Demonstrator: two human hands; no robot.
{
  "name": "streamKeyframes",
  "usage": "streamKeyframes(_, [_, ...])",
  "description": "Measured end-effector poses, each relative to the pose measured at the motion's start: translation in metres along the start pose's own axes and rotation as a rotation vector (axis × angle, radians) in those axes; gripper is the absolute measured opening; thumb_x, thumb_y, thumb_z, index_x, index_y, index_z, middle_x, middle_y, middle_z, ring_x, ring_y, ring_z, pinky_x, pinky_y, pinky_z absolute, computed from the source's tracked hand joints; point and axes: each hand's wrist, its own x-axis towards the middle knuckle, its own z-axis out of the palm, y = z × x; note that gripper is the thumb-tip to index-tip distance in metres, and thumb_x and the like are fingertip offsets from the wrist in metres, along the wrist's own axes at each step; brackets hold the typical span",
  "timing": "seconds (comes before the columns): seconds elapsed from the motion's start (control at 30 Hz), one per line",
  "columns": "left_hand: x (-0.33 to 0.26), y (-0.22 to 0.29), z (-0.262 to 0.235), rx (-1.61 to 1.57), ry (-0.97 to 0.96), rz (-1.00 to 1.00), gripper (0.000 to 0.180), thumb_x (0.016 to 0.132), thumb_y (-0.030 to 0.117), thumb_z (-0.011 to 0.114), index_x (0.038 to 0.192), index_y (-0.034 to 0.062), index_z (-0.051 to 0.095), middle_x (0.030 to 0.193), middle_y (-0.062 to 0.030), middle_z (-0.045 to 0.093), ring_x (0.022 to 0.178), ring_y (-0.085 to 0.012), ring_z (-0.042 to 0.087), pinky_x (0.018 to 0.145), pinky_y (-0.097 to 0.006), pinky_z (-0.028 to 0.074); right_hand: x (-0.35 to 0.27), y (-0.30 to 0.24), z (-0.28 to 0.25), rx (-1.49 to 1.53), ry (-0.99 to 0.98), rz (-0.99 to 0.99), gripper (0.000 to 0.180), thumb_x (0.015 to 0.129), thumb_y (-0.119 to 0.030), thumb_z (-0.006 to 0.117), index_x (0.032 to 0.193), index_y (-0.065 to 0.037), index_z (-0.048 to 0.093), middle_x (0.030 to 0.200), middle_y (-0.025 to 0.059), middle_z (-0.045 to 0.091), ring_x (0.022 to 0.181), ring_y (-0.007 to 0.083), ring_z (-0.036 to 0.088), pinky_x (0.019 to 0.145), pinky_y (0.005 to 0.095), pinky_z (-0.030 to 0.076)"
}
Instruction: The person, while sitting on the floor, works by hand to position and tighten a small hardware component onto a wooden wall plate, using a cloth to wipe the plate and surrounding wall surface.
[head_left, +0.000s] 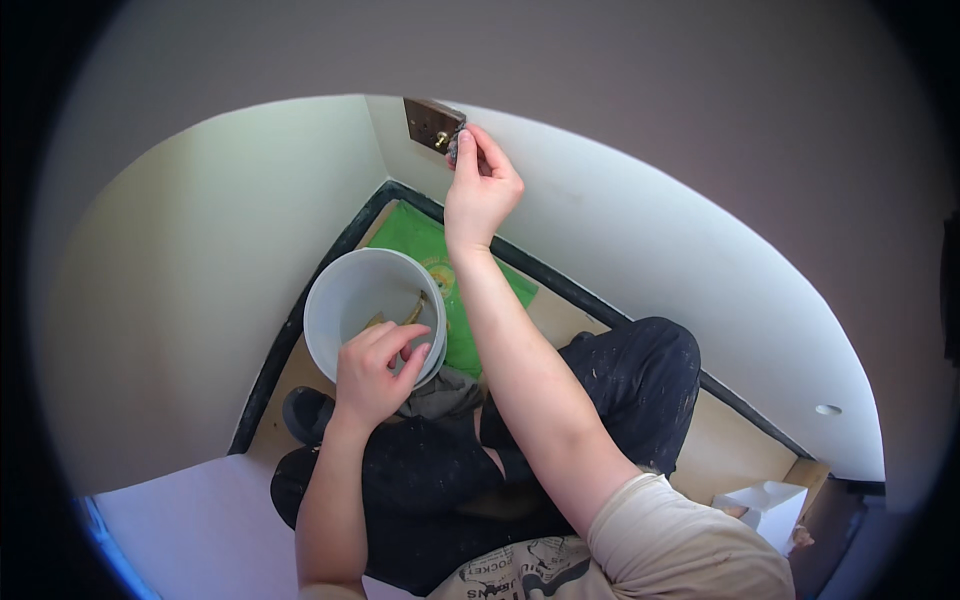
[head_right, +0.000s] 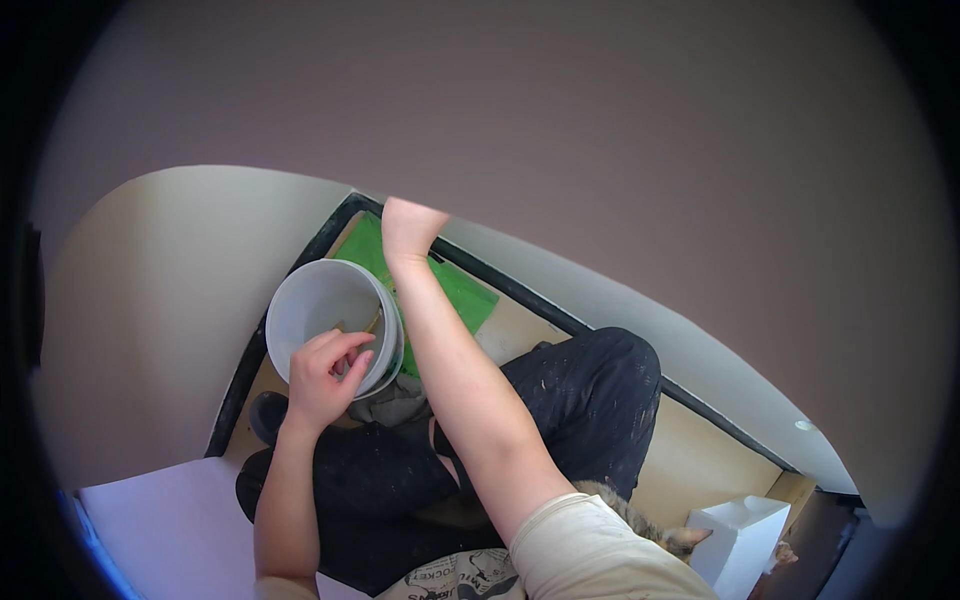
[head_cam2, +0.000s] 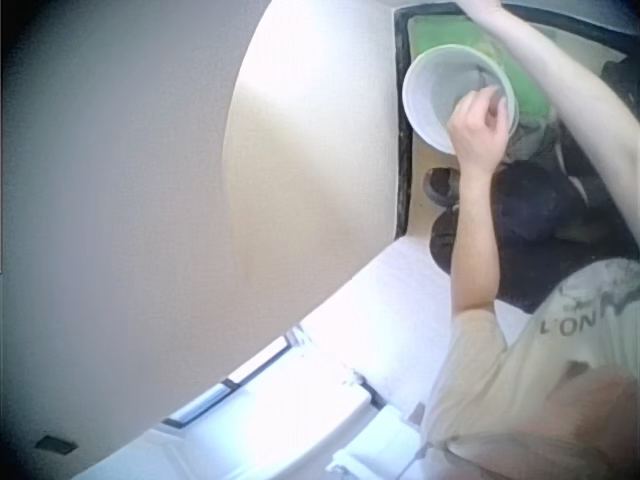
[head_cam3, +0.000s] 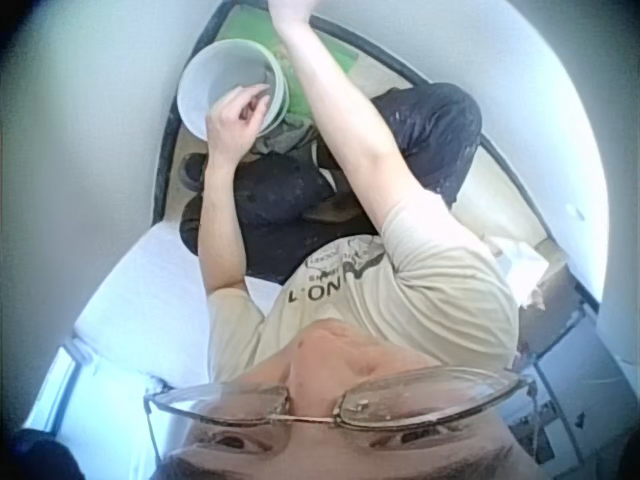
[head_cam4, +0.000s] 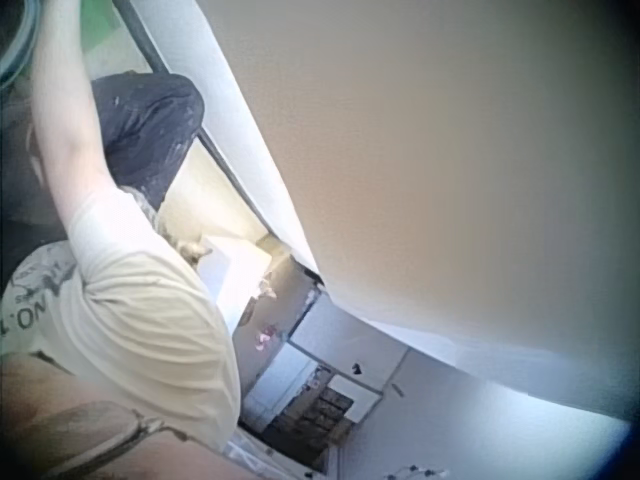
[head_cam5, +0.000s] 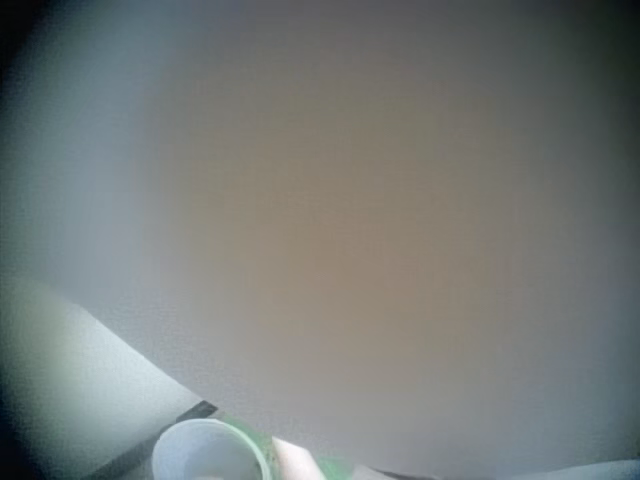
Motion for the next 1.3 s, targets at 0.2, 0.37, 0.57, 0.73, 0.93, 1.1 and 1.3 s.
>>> streamKeyframes(0.2, [-0.001,-0.002,0.000,-0.006,0.001,-0.011,0.015,0.085,0.010,0.076,0.099,0.0076,0.076,0.069,-0.0040,0.061,0.058,-0.0194,0.056,0.055,-0.034,0.044,-0.001,-0.004,0.000,-0.021,-0.011,0.019,0.019,0.099,-0.009,0.070,0.110,0.005,0.076,0.088,0.0056,0.074,0.074,0.0092,0.066,0.068,0.0257,0.057])
streamKeyframes(0.37, [-0.002,-0.001,0.000,-0.024,0.000,-0.017,0.015,0.085,0.010,0.076,0.099,0.0075,0.076,0.069,-0.0040,0.061,0.058,-0.0194,0.056,0.055,-0.034,0.044,0.002,0.004,-0.002,0.008,-0.001,-0.034,0.019,0.099,-0.009,0.070,0.110,0.005,0.076,0.089,0.0056,0.074,0.075,0.0095,0.067,0.069,0.0259,0.058])
streamKeyframes(0.57, [-0.003,0.002,-0.001,-0.012,-0.016,-0.029,0.015,0.085,0.010,0.076,0.100,0.0075,0.076,0.070,-0.0039,0.061,0.058,-0.0192,0.056,0.055,-0.034,0.044,0.007,-0.005,0.001,0.021,-0.011,-0.054,0.019,0.099,-0.008,0.070,0.110,0.005,0.076,0.092,0.0065,0.074,0.077,0.0105,0.067,0.072,0.0270,0.060])
streamKeyframes(0.73, [-0.006,0.000,0.000,-0.016,0.007,-0.008,0.015,0.085,0.010,0.076,0.099,0.0079,0.076,0.069,-0.0037,0.061,0.057,-0.0186,0.055,0.055,-0.033,0.044,0.002,-0.027,0.000,0.042,-0.051,0.094,0.019,0.099,-0.008,0.069,0.111,0.006,0.075,0.094,0.0086,0.074,0.081,0.0124,0.068,0.073,0.0289,0.062])
streamKeyframes(0.93, [0.001,0.004,-0.003,-0.007,0.024,0.009,0.015,0.085,0.010,0.077,0.099,0.0077,0.076,0.069,-0.0038,0.061,0.058,-0.0186,0.055,0.055,-0.033,0.044,0.008,-0.023,-0.002,0.061,-0.061,0.051,0.019,0.100,-0.007,0.069,0.112,0.006,0.075,0.091,0.0079,0.074,0.079,0.0120,0.069,0.073,0.0280,0.060])
streamKeyframes(1.1, [-0.002,0.002,-0.003,-0.016,0.009,-0.014,0.015,0.085,0.010,0.077,0.099,0.0080,0.076,0.070,-0.0038,0.061,0.058,-0.0185,0.056,0.055,-0.033,0.044,-0.001,-0.027,-0.008,0.110,-0.107,0.164,0.020,0.100,-0.007,0.068,0.112,0.007,0.075,0.089,0.0076,0.074,0.079,0.0121,0.069,0.075,0.0289,0.060])
streamKeyframes(1.3, [-0.002,0.001,-0.002,-0.012,0.007,-0.012,0.015,0.085,0.010,0.077,0.099,0.0079,0.076,0.070,-0.0036,0.061,0.058,-0.0187,0.056,0.055,-0.033,0.044,-0.013,-0.012,-0.018,0.078,-0.090,0.236,0.021,0.099,-0.007,0.068,0.114,0.006,0.075,0.093,0.0086,0.076,0.081,0.0125,0.070,0.077,0.0290,0.059])
